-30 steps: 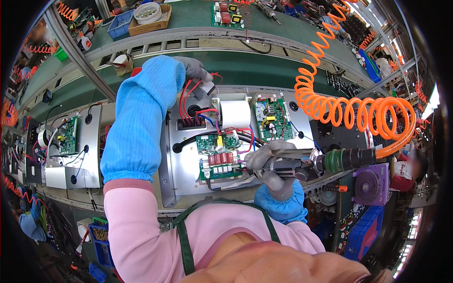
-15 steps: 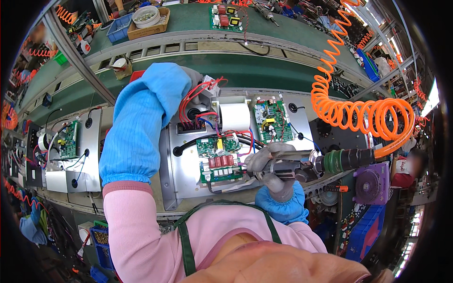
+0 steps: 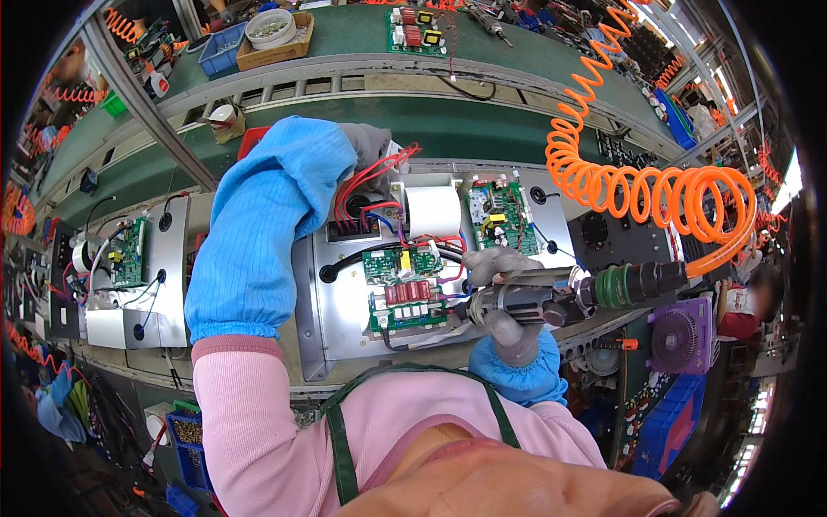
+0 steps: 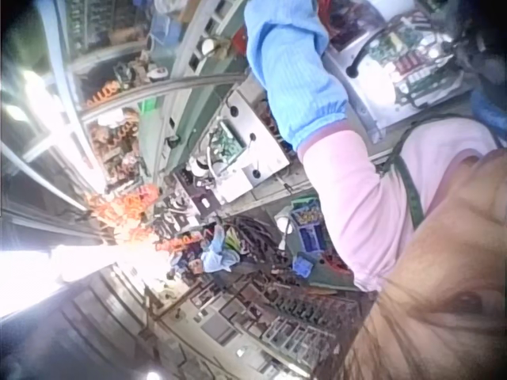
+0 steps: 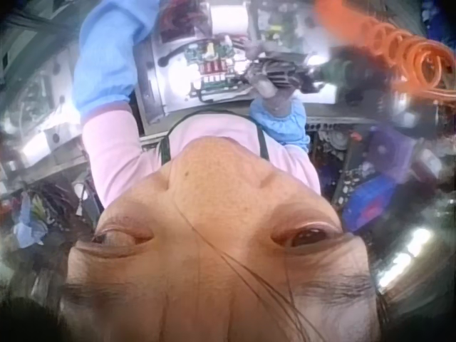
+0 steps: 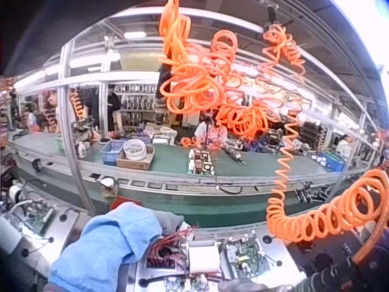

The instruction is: Assemble electronic components and wire a power supply unit on an assembly line.

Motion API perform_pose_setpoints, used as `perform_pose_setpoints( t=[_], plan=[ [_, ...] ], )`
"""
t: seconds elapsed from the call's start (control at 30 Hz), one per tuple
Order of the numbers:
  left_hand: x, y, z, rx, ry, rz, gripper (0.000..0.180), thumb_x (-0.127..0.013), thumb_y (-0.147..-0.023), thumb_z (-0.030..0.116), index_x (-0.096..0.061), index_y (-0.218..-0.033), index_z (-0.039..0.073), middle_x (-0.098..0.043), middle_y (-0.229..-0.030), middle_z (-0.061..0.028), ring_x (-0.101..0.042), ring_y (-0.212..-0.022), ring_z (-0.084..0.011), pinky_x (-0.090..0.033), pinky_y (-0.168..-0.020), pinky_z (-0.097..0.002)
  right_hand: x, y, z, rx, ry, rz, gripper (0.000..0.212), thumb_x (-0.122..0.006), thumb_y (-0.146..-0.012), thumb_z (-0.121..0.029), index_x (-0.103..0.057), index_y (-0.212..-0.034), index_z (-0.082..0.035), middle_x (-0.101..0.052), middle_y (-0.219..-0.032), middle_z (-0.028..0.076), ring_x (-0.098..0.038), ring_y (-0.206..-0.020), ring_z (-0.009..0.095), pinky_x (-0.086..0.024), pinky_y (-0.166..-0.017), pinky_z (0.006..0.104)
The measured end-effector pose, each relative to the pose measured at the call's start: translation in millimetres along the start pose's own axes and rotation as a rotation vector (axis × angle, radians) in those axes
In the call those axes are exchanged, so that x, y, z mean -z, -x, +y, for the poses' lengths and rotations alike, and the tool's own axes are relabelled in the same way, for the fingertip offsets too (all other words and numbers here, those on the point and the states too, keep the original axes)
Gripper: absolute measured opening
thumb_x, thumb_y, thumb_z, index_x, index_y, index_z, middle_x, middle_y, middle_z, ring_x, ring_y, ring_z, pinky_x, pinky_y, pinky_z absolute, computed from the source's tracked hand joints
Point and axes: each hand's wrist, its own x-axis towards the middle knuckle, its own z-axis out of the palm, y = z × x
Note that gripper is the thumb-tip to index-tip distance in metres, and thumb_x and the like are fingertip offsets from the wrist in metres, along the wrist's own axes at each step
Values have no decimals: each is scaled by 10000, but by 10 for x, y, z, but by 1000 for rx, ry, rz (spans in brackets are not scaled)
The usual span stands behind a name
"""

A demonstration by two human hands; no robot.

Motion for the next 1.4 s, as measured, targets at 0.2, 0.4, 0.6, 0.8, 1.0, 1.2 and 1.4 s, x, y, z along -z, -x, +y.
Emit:
perform_pose_setpoints(
  t=[0.2, 0.4, 0.6, 0.8, 1.0, 1.2, 1.4],
  plan=[
    [-58, 450, -451, -66, -110, 36, 485, -740, -749, 364, -575, -1097, 68, -623, -962, -120, -596, -839, -239, -476, -744, -324, -53, 21, -169, -173, -103, 21, 533, -740, -674, -93, -521, -1155, -22, -566, -1092, 124, -556, -855, 124, -484, -702, 250],
    [-29, 485, -574, -152, -247, 52, 569, -774, -715, 372, -560, -1142, 61, -624, -1016, -148, -608, -896, -269, -487, -786, -339, -97, -17, -113, -95, -28, 91, 592, -764, -699, -245, -508, -1157, 29, -592, -782, 140, -605, -837, 298, -488, -832, 476],
    [10, 212, -267, -208, -369, 89, 656, -808, -681, 379, -546, -1186, 53, -625, -1070, -175, -621, -953, -299, -497, -829, -353, -168, -13, -160, -187, -143, 110, 554, -771, -689, -202, -516, -1127, 20, -604, -794, 134, -603, -794, 266, -495, -811, 451],
    [-65, 475, -117, -343, -239, 425, 718, -864, -570, 345, -553, -1157, 72, -516, -1147, -157, -530, -1081, -324, -444, -940, -362, -141, 3, -111, -93, -173, 139, 545, -752, -691, -169, -518, -1152, 3, -603, -795, 108, -599, -781, 232, -502, -797, 444],
    [-180, 882, 29, -456, -330, 653, 590, -830, -615, 258, -563, -1113, 87, -512, -1134, -158, -539, -1066, -301, -477, -884, -362, -5, 97, -116, -462, -646, 142, 382, -561, -721, 80, -529, -1062, -89, -432, -1011, 28, -448, -1049, 116, -359, -947, 245],
    [-17, 959, -170, -335, 133, 599, 325, -601, -838, 82, -528, -1153, 51, -645, -983, -105, -634, -879, -191, -509, -843, -332, -53, 55, -109, -142, -255, 16, 575, -644, -680, 25, -462, -1224, -10, -581, -998, 62, -580, -913, 144, -471, -835, 282],
    [-86, 875, -314, -240, -53, 578, 307, -596, -841, 95, -566, -1139, 28, -655, -1020, -116, -627, -969, -209, -486, -878, -314, -41, 77, -62, -173, -308, 68, 606, -690, -684, 11, -462, -1245, 0, -637, -975, 96, -614, -915, 182, -495, -838, 325]
  ],
)
